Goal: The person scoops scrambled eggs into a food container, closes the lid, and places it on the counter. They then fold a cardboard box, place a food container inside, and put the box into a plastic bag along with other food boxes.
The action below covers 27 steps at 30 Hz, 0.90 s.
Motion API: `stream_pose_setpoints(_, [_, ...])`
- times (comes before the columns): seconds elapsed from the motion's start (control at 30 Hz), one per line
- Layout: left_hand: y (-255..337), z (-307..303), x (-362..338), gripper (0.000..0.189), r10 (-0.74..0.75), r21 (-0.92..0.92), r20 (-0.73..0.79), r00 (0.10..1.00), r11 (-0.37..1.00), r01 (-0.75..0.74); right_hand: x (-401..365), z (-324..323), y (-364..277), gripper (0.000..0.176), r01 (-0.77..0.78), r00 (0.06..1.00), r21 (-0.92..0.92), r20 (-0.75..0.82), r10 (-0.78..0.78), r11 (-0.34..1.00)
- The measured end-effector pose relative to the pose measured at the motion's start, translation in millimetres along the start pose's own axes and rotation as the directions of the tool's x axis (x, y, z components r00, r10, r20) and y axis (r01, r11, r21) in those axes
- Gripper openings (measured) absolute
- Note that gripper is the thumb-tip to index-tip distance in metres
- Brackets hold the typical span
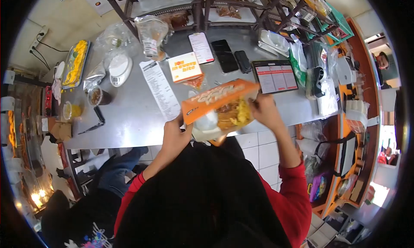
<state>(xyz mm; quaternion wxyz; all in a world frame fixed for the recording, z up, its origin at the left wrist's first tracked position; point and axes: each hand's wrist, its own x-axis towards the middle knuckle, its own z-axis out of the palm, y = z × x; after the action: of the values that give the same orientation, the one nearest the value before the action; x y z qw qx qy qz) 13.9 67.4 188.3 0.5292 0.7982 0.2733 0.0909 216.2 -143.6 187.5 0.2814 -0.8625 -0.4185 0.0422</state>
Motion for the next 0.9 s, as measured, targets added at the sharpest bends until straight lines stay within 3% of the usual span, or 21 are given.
stream_pose_setpoints(0.03, [-10, 9, -4, 0.038, 0.026, 0.015, -0.04, 0.999, 1.0, -0.025, 1, 4, 6, 0.009, 0.029, 0.999, -0.016, 0.02, -0.028, 0.999])
stream_pose_setpoints(0.07, [-16, 21, -9, 0.042, 0.045, 0.032, -0.086, 0.995, 0.999, -0.042, 2, 2, 10, 0.01, 0.016, 0.998, 0.07, -0.065, -0.011, 0.997])
stream_pose_setpoints(0.1, [3, 28, -12, 0.051, 0.175, 0.05, -0.303, 0.937, 0.985, -0.167, 7, -7, 2, 0.015, 0.012, 0.99, 0.166, -0.137, 0.011, 0.986])
stream_pose_setpoints(0.13, [31, 27, -19, 0.057, 0.106, -0.03, -0.347, 0.932, 0.992, -0.124, 13, -15, -4, 0.022, 0.014, 0.977, 0.266, -0.207, 0.043, 0.964])
stream_pose_setpoints(0.2, [36, 32, -20, 0.058, 0.329, 0.244, -0.393, 0.859, 0.938, -0.248, 30, -21, -5, 0.033, 0.168, 0.971, 0.399, -0.223, -0.083, 0.901])
stream_pose_setpoints(0.27, [40, 30, -22, 0.06, 0.285, 0.348, -0.346, 0.894, 0.924, -0.16, 35, -28, 4, 0.041, 0.245, 0.969, 0.397, -0.135, -0.207, 0.885])
stream_pose_setpoints(0.33, [42, 17, -19, 0.057, 0.307, 0.362, -0.27, 0.912, 0.91, -0.2, 41, -38, 20, 0.046, 0.3, 0.945, 0.257, 0.053, -0.323, 0.919])
stream_pose_setpoints(0.4, [51, 1, -25, 0.058, 0.274, 0.463, -0.107, 0.956, 0.864, -0.196, 35, -30, 29, 0.054, 0.309, 0.944, 0.255, 0.039, -0.329, 0.916])
stream_pose_setpoints(0.47, [34, 21, -31, 0.056, 0.23, 0.408, -0.249, 0.941, 0.906, -0.113, 19, -15, 23, 0.056, 0.315, 0.947, 0.25, -0.018, -0.321, 0.916])
stream_pose_setpoints(0.5, [25, 33, -32, 0.055, 0.21, 0.377, -0.316, 0.925, 0.923, -0.081, 14, 5, 25, 0.058, 0.371, 0.928, 0.296, -0.157, -0.339, 0.88])
stream_pose_setpoints(0.53, [29, 55, -33, 0.053, 0.139, 0.109, -0.394, 0.909, 0.989, -0.104, 11, 8, 17, 0.058, 0.288, 0.957, 0.342, -0.125, -0.26, 0.895])
stream_pose_setpoints(0.6, [42, 80, -33, 0.051, 0.082, 0.024, -0.52, 0.85, 0.996, -0.081, 10, 6, 4, 0.059, 0.109, 0.994, 0.421, -0.045, -0.099, 0.9])
stream_pose_setpoints(0.63, [41, 78, -32, 0.048, 0.044, -0.048, -0.527, 0.849, 0.995, -0.082, 15, 1, 0, 0.057, 0.071, 0.997, 0.491, -0.041, -0.058, 0.868])
stream_pose_setpoints(0.73, [55, 53, -31, 0.045, -0.067, -0.201, -0.371, 0.926, 0.979, -0.01, 29, -9, 4, 0.054, 0.079, 0.989, 0.46, 0.078, -0.128, 0.885])
stream_pose_setpoints(0.77, [60, 47, -29, 0.044, -0.147, -0.219, -0.363, 0.92, 0.973, 0.069, 32, -5, 12, 0.04, 0.163, 0.978, 0.497, 0.036, -0.208, 0.852])
stream_pose_setpoints(0.87, [56, 38, -25, 0.043, -0.142, -0.216, -0.265, 0.954, 0.973, 0.085, 37, -17, 12, 0.037, 0.133, 0.966, 0.507, 0.127, -0.227, 0.851])
stream_pose_setpoints(0.9, [63, 36, -26, 0.043, -0.101, -0.117, -0.24, 0.966, 0.99, 0.074, 40, -28, 9, 0.041, 0.042, 0.955, 0.516, 0.232, -0.187, 0.855])
